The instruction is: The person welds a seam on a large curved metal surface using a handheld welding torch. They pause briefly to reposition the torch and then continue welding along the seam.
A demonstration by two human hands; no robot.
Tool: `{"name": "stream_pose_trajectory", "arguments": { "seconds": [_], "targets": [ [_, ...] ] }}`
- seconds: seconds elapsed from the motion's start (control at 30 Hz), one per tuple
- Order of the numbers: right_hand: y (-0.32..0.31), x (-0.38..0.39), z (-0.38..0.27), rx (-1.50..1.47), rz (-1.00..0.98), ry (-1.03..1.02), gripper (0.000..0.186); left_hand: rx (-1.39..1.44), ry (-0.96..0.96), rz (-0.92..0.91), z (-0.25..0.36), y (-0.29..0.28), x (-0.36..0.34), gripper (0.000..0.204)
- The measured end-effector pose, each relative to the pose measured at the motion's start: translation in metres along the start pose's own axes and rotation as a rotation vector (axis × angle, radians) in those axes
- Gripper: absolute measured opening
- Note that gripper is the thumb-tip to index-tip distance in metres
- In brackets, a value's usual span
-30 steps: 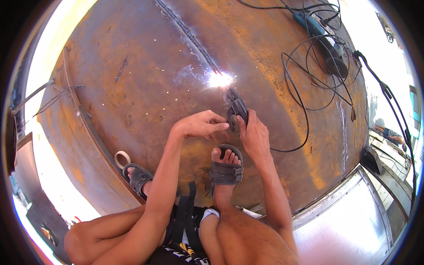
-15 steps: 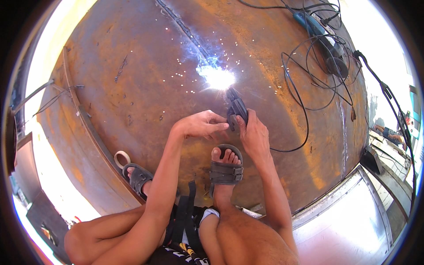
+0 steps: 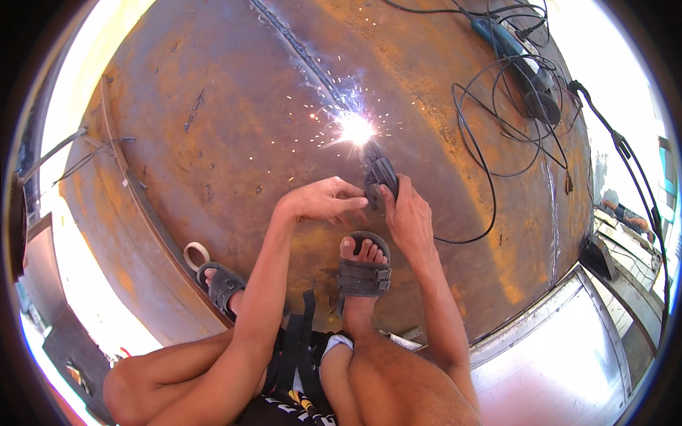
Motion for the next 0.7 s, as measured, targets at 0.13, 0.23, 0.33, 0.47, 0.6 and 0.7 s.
{"name": "stream_pose_trajectory", "arguments": {
  "seconds": [0.13,0.23,0.33,0.47,0.6,0.7],
  "targets": [
    [0.0,0.0,0.0,-0.008,0.003,-0.005,0.041,-0.004,-0.005,-0.008,-0.001,0.0,-0.001,0.052],
    [0.002,0.0,0.001,-0.002,0.002,-0.011,0.041,0.004,-0.003,-0.016,-0.002,0.001,-0.001,0.052],
    [0.002,-0.001,0.001,-0.001,-0.02,0.018,0.041,0.013,0.004,-0.003,0.0,0.001,0.0,0.052],
    [-0.009,0.004,0.0,-0.088,0.09,-0.08,0.042,0.028,0.039,-0.078,0.007,0.005,0.003,0.065],
    [-0.029,0.004,-0.002,-0.118,0.17,-0.115,0.046,-0.093,0.141,-0.103,0.016,0.012,0.005,0.077],
    [-0.046,0.0,-0.001,-0.133,0.222,-0.09,0.049,-0.214,0.184,-0.139,0.02,0.023,-0.001,0.079]
  ]
}}
Point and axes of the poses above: each hand's wrist, its own x-axis away from the middle knuckle, its own y-axis out of the palm, z = x × y, the point moved 7 cm from there along -x, towards the middle knuckle, and after that the axes turned 9 degrees about -x, right-handed, at the moved point
